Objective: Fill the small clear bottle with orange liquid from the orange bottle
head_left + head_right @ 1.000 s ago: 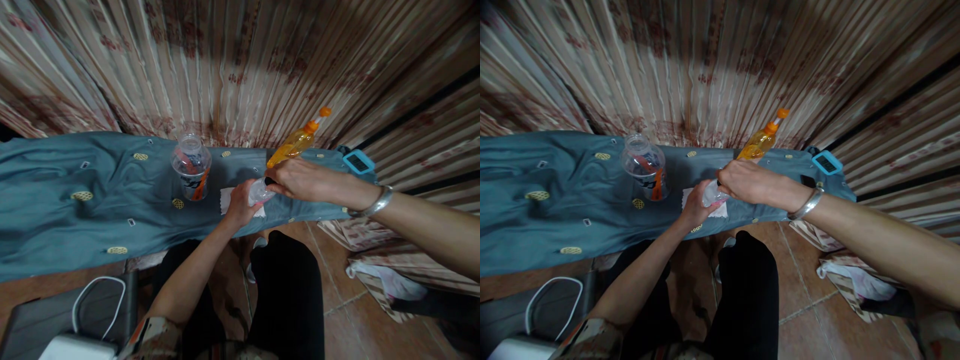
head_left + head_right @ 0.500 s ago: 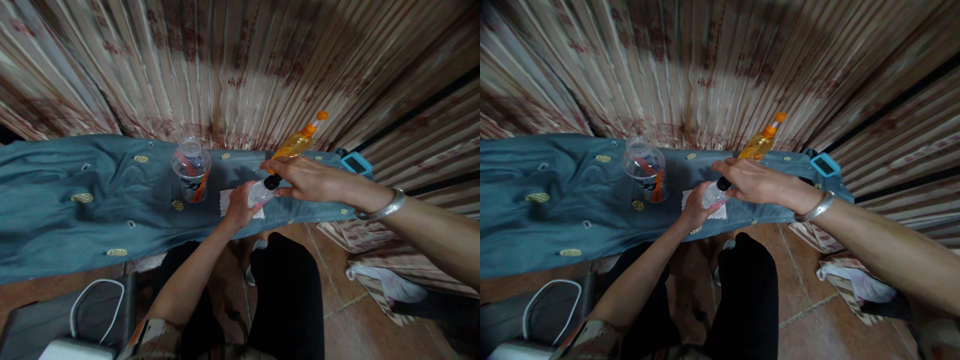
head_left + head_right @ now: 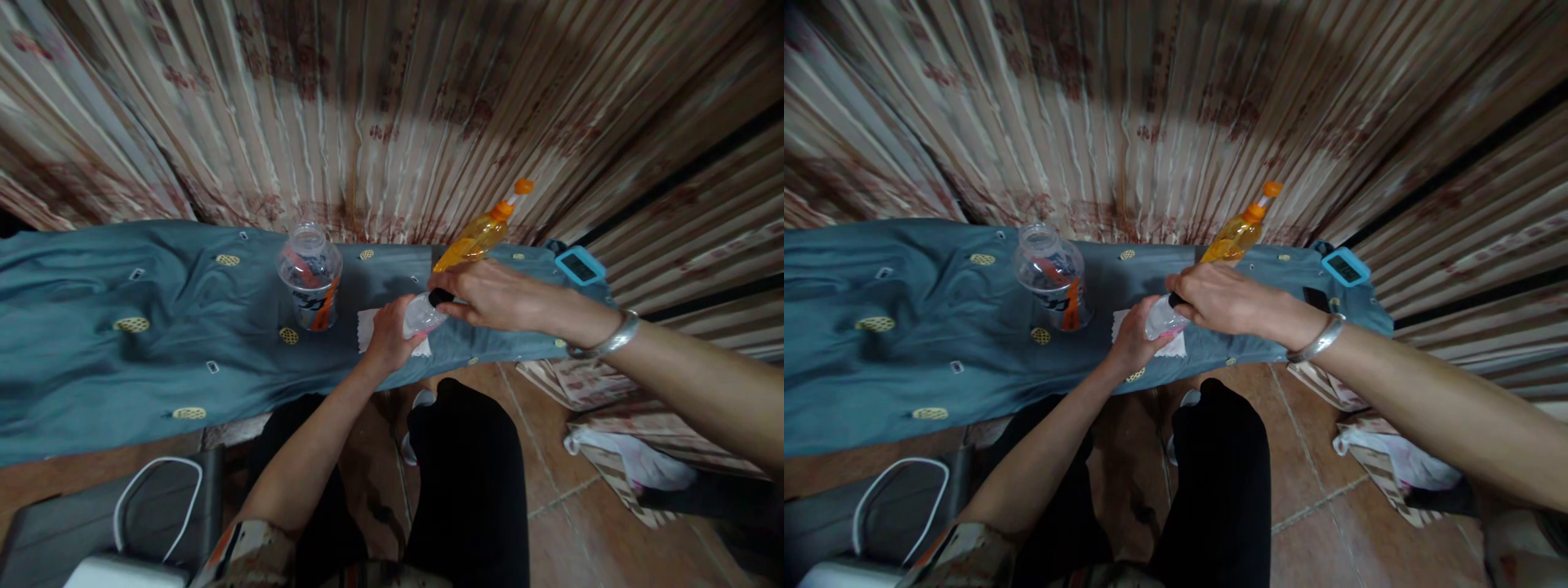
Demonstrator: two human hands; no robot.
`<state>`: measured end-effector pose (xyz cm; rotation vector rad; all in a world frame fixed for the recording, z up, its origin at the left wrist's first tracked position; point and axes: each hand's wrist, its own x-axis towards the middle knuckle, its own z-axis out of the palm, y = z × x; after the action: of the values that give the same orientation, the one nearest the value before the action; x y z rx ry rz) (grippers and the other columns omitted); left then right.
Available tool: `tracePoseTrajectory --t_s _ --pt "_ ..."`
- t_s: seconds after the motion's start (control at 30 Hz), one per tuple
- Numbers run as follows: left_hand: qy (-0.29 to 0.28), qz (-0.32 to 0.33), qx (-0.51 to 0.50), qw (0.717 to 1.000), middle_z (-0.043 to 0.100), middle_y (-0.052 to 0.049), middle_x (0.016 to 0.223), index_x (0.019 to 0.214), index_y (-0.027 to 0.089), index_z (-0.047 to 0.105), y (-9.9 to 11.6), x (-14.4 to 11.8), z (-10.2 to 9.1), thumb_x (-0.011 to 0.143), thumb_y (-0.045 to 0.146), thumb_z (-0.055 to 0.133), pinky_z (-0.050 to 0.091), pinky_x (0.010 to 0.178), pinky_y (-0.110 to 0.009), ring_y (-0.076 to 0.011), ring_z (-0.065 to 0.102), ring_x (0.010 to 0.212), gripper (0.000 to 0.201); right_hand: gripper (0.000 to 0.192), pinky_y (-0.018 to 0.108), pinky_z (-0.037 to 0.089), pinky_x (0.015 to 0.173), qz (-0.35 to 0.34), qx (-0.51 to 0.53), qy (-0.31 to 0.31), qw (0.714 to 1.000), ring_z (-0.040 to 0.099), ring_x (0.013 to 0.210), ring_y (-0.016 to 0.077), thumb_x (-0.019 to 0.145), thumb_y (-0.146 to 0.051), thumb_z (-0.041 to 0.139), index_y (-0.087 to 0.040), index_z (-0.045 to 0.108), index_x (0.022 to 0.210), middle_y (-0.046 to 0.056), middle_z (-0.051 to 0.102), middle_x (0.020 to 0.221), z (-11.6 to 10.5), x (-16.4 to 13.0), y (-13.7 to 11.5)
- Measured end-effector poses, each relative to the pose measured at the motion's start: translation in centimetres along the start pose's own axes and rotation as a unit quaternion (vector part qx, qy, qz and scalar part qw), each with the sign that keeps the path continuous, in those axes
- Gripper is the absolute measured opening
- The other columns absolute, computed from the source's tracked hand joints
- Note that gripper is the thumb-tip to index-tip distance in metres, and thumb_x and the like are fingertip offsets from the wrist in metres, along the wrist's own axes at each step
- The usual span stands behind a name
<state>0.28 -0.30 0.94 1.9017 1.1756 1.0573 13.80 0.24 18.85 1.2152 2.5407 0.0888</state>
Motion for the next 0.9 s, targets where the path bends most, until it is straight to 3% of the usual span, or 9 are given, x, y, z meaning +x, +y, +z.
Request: tracePoseTrajectory --t_s 0.1,0.27,0.33,0.43,0.5,0.6,0.67,0.77,0.9 --pt "0.003 0.002 0.001 1.000 0.064 -0.009 0.119 0.121 0.021 0.049 -0.11 0.00 0.06 0.070 0.023 0.073 0.046 0.095 -0.046 -0.0283 0.059 0.111 0.056 0.047 0.033 0.040 0.063 0.054 -0.044 -0.018 0.997 0.067 0.077 0.0276 0.098 -0.044 0.039 -0.008 0.068 0.095 0.017 0.070 0.081 0.10 0.26 -0.15" --pt "0.001 0.004 -0.005 1.000 0.063 -0.011 0.119 0.123 0.018 0.048 -0.13 0.01 0.04 0.070 0.025 0.074 0.046 0.095 -0.045 -0.0287 0.059 0.111 0.059 0.034 0.028 0.041 0.067 -0.016 0.015 0.011 1.000 0.067 0.086 0.0229 0.092 -0.033 0.056 -0.011 0.060 0.118 0.013 0.071 0.096 -0.18 0.00 -0.13" --pt "-0.003 -0.003 0.001 1.000 0.063 -0.011 0.118 0.123 0.017 0.048 -0.09 0.02 0.01 0.069 0.024 0.075 0.046 0.094 -0.046 -0.0290 0.059 0.110 0.060 0.030 0.029 0.041 0.067 -0.006 -0.001 -0.001 1.000 0.067 0.084 0.0230 0.094 -0.032 0.052 -0.010 0.064 0.110 0.013 0.071 0.093 0.02 0.03 -0.09" --pt "-0.006 -0.009 0.008 1.000 0.064 -0.011 0.117 0.122 0.018 0.049 -0.07 0.01 -0.03 0.069 0.023 0.075 0.046 0.094 -0.046 -0.0290 0.059 0.109 0.059 0.050 0.031 0.040 0.063 0.050 -0.045 -0.016 0.998 0.067 0.077 0.0252 0.098 -0.047 0.038 -0.008 0.068 0.097 0.017 0.071 0.082 0.34 0.20 -0.01" --pt "-0.005 -0.007 0.006 1.000 0.064 -0.010 0.117 0.122 0.020 0.049 -0.10 -0.02 -0.04 0.070 0.023 0.074 0.046 0.094 -0.046 -0.0285 0.059 0.109 0.058 0.049 0.030 0.041 0.064 0.042 -0.030 -0.006 0.999 0.067 0.080 0.0247 0.097 -0.050 0.042 -0.008 0.067 0.105 0.016 0.072 0.086 0.29 0.19 0.05" --pt "0.001 -0.002 0.003 1.000 0.063 -0.010 0.118 0.123 0.020 0.048 -0.22 -0.06 0.01 0.070 0.024 0.074 0.047 0.094 -0.045 -0.0280 0.059 0.110 0.059 0.035 0.028 0.042 0.068 -0.007 0.014 0.009 1.000 0.067 0.085 0.0218 0.092 -0.036 0.055 -0.013 0.063 0.117 0.011 0.072 0.095 0.02 0.12 0.04" --pt "0.002 -0.001 0.007 1.000 0.063 -0.009 0.118 0.122 0.020 0.048 -0.32 -0.07 0.09 0.071 0.025 0.073 0.047 0.094 -0.045 -0.0280 0.059 0.110 0.058 0.030 0.029 0.042 0.067 0.008 -0.005 -0.002 1.000 0.067 0.083 0.0226 0.094 -0.034 0.051 -0.012 0.068 0.107 0.012 0.072 0.091 -0.06 0.17 -0.04" --pt "0.002 0.001 0.011 1.000 0.064 -0.010 0.117 0.121 0.020 0.049 -0.42 -0.07 0.15 0.071 0.026 0.073 0.046 0.095 -0.046 -0.0285 0.059 0.110 0.056 0.047 0.032 0.041 0.063 0.061 -0.048 -0.015 0.997 0.067 0.078 0.0264 0.097 -0.046 0.041 -0.009 0.071 0.094 0.017 0.071 0.083 -0.05 0.25 -0.13" --pt "-0.004 -0.004 0.002 1.000 0.063 -0.011 0.120 0.124 0.018 0.047 -0.39 -0.06 0.07 0.069 0.023 0.075 0.045 0.095 -0.046 -0.0290 0.058 0.112 0.061 0.038 0.029 0.041 0.066 0.003 0.008 0.006 1.000 0.067 0.085 0.0231 0.092 -0.040 0.055 -0.013 0.063 0.117 0.012 0.072 0.093 -0.05 0.08 -0.03"
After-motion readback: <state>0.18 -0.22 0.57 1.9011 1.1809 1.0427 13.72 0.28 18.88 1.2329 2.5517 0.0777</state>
